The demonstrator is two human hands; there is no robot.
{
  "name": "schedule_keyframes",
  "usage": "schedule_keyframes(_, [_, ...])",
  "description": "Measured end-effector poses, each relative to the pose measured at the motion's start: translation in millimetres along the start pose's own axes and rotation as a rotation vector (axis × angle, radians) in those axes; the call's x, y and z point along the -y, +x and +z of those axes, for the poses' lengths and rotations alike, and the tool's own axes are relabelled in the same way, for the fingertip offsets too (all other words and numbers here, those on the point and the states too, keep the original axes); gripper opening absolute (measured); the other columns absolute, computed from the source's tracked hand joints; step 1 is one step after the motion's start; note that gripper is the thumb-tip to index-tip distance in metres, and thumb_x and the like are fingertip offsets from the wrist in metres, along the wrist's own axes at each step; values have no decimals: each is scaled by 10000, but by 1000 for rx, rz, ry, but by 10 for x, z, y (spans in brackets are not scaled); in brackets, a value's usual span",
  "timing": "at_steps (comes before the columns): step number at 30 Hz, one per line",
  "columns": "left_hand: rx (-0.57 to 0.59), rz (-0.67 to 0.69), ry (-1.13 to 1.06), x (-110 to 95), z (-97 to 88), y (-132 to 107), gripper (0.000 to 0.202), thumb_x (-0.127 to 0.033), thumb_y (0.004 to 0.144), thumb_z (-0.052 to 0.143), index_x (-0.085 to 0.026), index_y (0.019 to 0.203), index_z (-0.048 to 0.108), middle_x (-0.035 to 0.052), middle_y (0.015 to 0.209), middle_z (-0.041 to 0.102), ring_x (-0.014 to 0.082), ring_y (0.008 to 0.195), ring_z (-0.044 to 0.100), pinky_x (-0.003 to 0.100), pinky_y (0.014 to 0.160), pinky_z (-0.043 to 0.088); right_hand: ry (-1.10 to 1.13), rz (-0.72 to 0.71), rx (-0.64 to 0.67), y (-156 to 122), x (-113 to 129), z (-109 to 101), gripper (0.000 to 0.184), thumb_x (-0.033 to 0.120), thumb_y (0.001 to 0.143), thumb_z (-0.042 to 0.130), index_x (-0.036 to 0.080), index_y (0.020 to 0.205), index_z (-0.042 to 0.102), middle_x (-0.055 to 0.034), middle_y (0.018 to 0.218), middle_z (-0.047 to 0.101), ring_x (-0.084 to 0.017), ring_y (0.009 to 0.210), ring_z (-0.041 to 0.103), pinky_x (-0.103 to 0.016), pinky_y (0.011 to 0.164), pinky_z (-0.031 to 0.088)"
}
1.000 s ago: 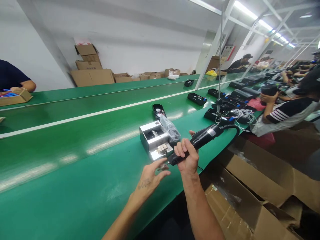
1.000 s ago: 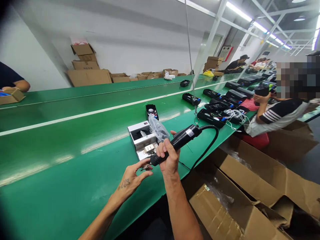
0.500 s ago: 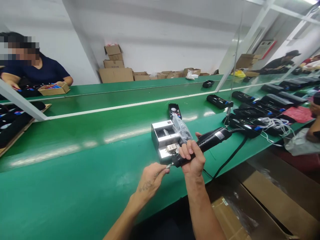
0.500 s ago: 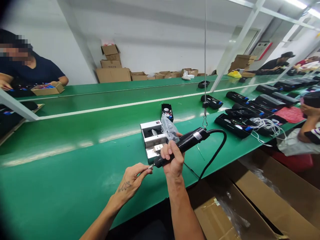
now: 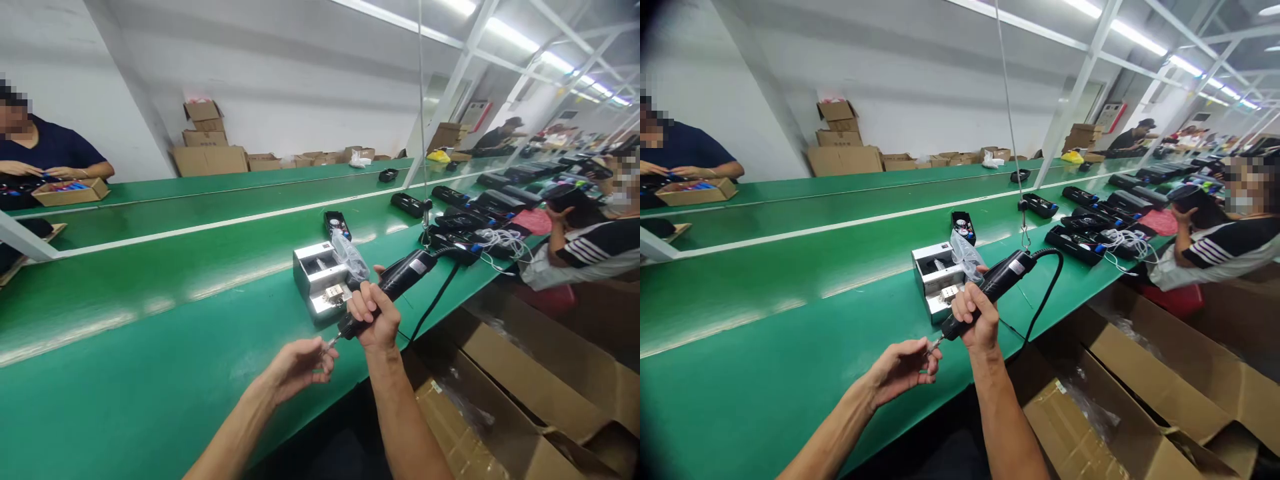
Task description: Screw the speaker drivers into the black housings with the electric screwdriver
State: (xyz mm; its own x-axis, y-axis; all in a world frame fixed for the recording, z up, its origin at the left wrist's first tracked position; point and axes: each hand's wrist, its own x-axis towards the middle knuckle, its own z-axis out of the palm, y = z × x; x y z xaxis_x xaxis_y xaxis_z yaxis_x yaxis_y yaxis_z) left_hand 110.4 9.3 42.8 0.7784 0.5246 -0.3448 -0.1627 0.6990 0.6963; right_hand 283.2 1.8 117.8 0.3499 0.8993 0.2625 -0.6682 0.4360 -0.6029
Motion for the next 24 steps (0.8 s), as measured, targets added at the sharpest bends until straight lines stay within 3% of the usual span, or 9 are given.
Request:
schedule_keyframes(3, [56, -46, -117, 5, -64, -97, 346, -442, 800, 775, -102, 815, 713, 54, 748, 589, 139, 721, 561, 274, 704, 473, -13, 12, -8, -44, -69, 87, 177, 235, 818, 729, 271, 950, 617, 119, 562, 311, -48, 415, 130, -168, 401, 241])
schedule_keyframes(8, [78, -15, -134, 55, -127, -206, 343, -408, 730, 835, -134, 724, 629, -19, 680, 444, 108, 681, 478, 245, 688, 440, -35, 42, -13, -151, -228, 188, 161, 222, 819, 725, 257, 932, 616, 116, 565, 322, -45, 416, 135, -173, 402, 230])
schedule_keyframes(11, [42, 33, -91, 82, -177, -277, 357, -456, 779, 804, -138, 744, 647, -4, 708, 491, 118, 706, 479, 262, 732, 437, -71, 31, -46, -194, -299, 219, 179, 232, 811, 736, 256, 934, 608, 116, 569, 330, -41, 414, 153, -176, 403, 230])
schedule_keyframes(13, [-15, 157, 96, 90, -214, -332, 344, -484, 861, 731, -143, 834, 697, 28, 778, 586, 142, 773, 521, 275, 793, 430, -122, 7, -69, -199, -329, 233, 195, 258, 806, 744, 257, 939, 601, 117, 570, 324, -43, 412, 169, -185, 404, 238])
schedule_keyframes(16, [-166, 433, 643, 109, -243, -408, 327, -469, 994, 548, -187, 953, 708, 46, 912, 664, 180, 883, 565, 305, 853, 410, -161, -17, -78, -182, -363, 249, 217, 294, 804, 751, 258, 949, 595, 118, 570, 314, -44, 410, 192, -192, 408, 250])
schedule_keyframes(19, [-361, 628, 1057, 161, -227, -426, 354, -411, 1049, 425, -206, 878, 658, 34, 857, 624, 185, 818, 536, 324, 790, 390, -171, -11, -74, -158, -410, 265, 240, 311, 805, 758, 261, 969, 591, 119, 576, 322, -39, 410, 222, -189, 417, 260])
schedule_keyframes(22, [-492, 706, 1246, 213, -204, -364, 390, -369, 1057, 389, -206, 815, 646, 31, 774, 581, 186, 761, 505, 332, 743, 379, -186, 5, -79, -128, -468, 267, 279, 320, 799, 771, 263, 1003, 590, 120, 576, 351, -37, 414, 260, -186, 428, 276])
schedule_keyframes(24, [-498, 694, 1270, 223, -220, -313, 377, -370, 1060, 389, -219, 891, 691, 41, 847, 631, 196, 825, 547, 338, 785, 414, -203, 8, -97, -86, -495, 227, 338, 323, 779, 794, 261, 1039, 589, 122, 570, 381, -38, 418, 300, -186, 437, 295])
